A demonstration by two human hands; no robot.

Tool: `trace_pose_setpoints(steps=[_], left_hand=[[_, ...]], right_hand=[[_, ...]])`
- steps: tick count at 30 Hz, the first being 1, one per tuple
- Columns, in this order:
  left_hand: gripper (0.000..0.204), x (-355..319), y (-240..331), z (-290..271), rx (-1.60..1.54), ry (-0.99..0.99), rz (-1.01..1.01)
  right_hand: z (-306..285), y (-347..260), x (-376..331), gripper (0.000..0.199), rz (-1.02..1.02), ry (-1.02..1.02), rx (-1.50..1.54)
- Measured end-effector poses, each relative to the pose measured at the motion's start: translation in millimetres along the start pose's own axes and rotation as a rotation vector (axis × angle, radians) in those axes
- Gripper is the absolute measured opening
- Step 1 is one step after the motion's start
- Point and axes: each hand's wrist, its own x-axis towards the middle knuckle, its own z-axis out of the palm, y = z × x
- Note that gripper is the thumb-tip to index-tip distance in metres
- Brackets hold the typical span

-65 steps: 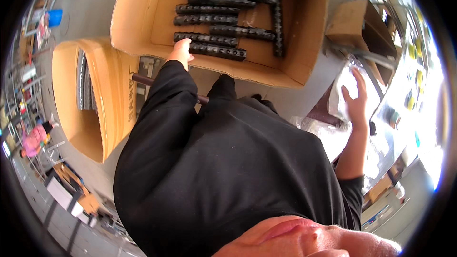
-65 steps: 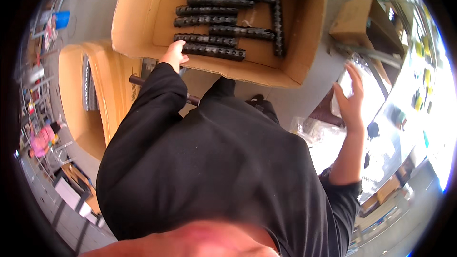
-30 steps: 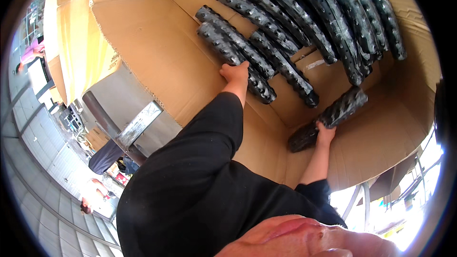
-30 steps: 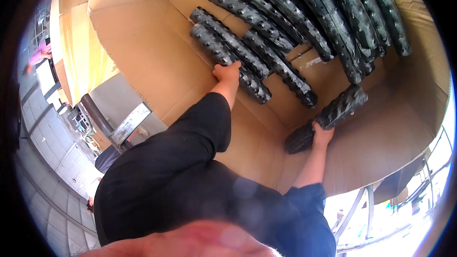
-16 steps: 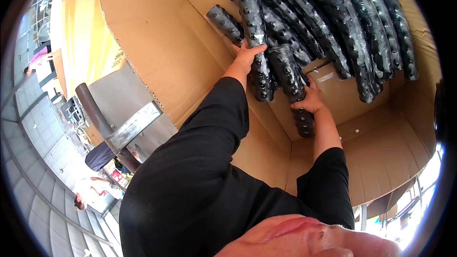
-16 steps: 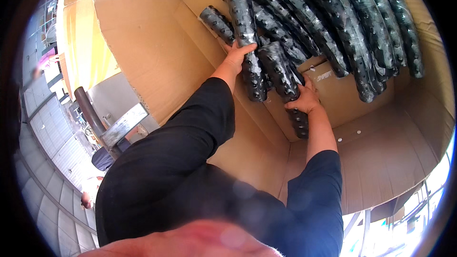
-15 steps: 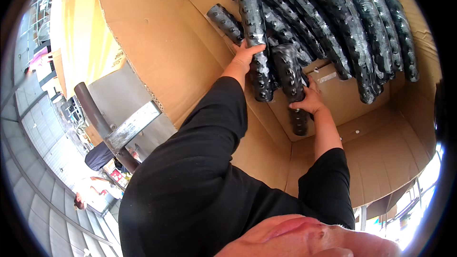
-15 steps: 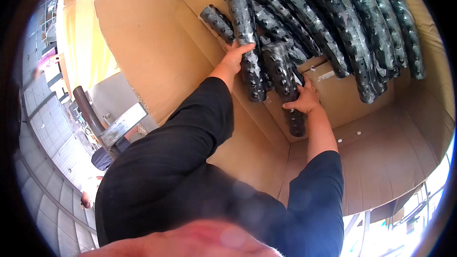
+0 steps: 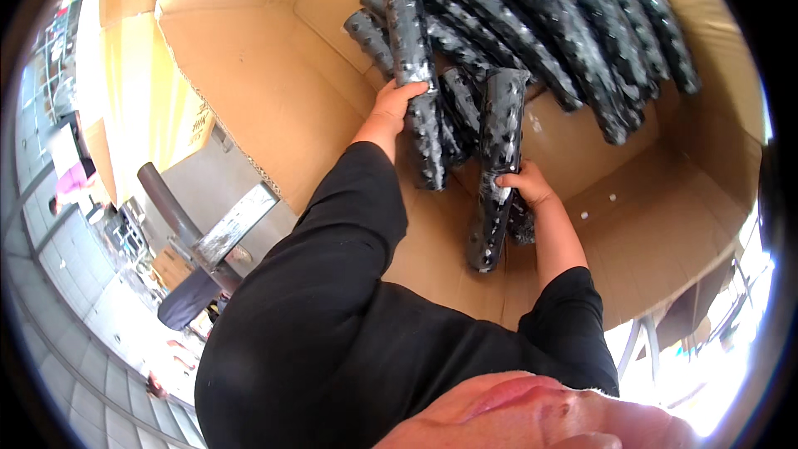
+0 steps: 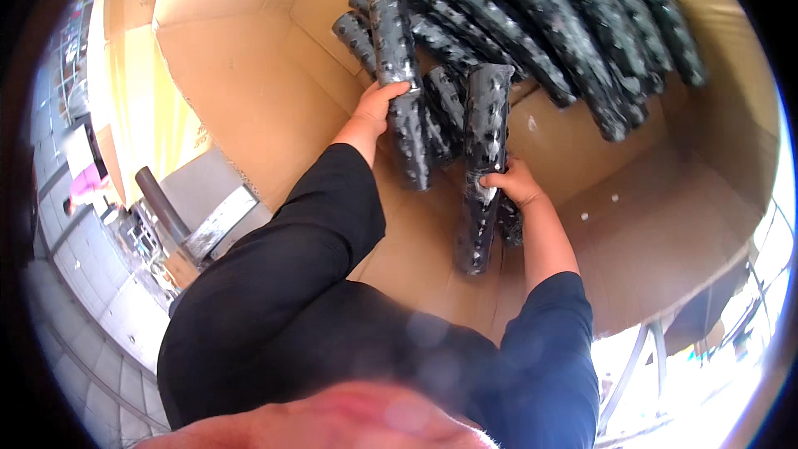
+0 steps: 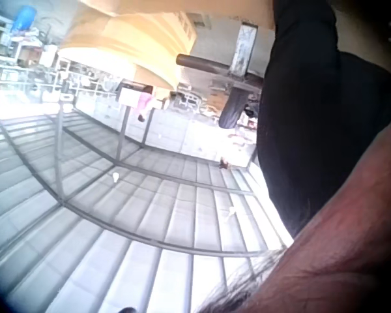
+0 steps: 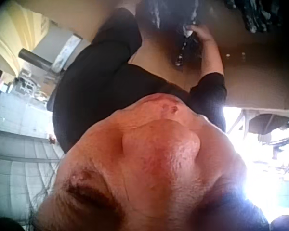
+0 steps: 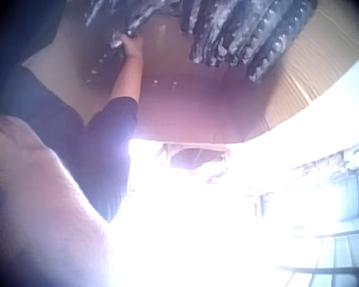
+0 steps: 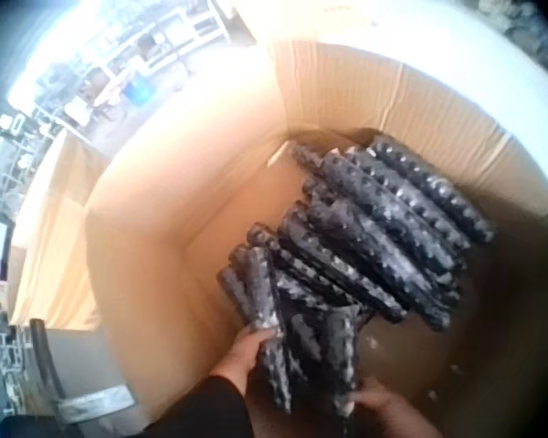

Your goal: The person packs black, cylindrical, bubble-wrapped items into a large cardboard box. They arrange the items in rows, occasionally using tape to secure them, and handle shipping labels and packing materials on a nearby table.

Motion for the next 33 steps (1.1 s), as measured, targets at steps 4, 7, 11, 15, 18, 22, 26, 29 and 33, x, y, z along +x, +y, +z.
trace_pose_setpoints(steps=[4, 7, 11, 15, 18, 22, 26, 29, 33], left_hand=[[0.042, -85.0, 49.3, 42.7, 0.173, -0.123, -0.085], [0.043, -163.3, 85.4, 66.5, 0.252, -0.169, -0.161], [0.053, -241.6, 136.7, 73.7, 0.351, -0.391, -0.175], [0.079, -340.0, 209.8, 135.1, 0.585, -0.967, -0.053], [0.092, -453.5, 228.1, 192.2, 0.701, -1.1, 0.01], [0.093, -529.1, 254.6, 164.7, 0.763, -1.511, -0.05], [0.082, -678.4, 253.5, 156.6, 0.853, -1.783, -0.134], [0.067, -756.7, 217.7, 155.9, 0.965, -1.934, -0.366], [0.062, -898.7, 135.2, 72.4, 1.01, -2.348, -0.537]], right_hand=[[32.9, -20.0, -97.9, 0.055, -0.106, 0.051, 0.473], [68.1, -49.2, -157.4, 0.061, -0.262, 0.062, 0.468], [119.5, -107.7, -257.8, 0.078, -0.477, 0.092, 0.265], [191.1, -101.5, -337.1, 0.076, -0.76, 0.252, 0.547], [253.2, -103.3, -432.4, 0.071, -0.982, 0.358, 0.635], [420.1, -103.0, -485.7, 0.068, -1.042, 1.076, 0.282], [568.9, -93.3, -569.1, 0.06, -0.914, 1.744, 0.392], [697.2, -63.8, -624.4, 0.047, -0.849, 1.968, 0.64], [891.7, -17.8, -654.2, 0.054, -0.646, 2.213, 0.987]])
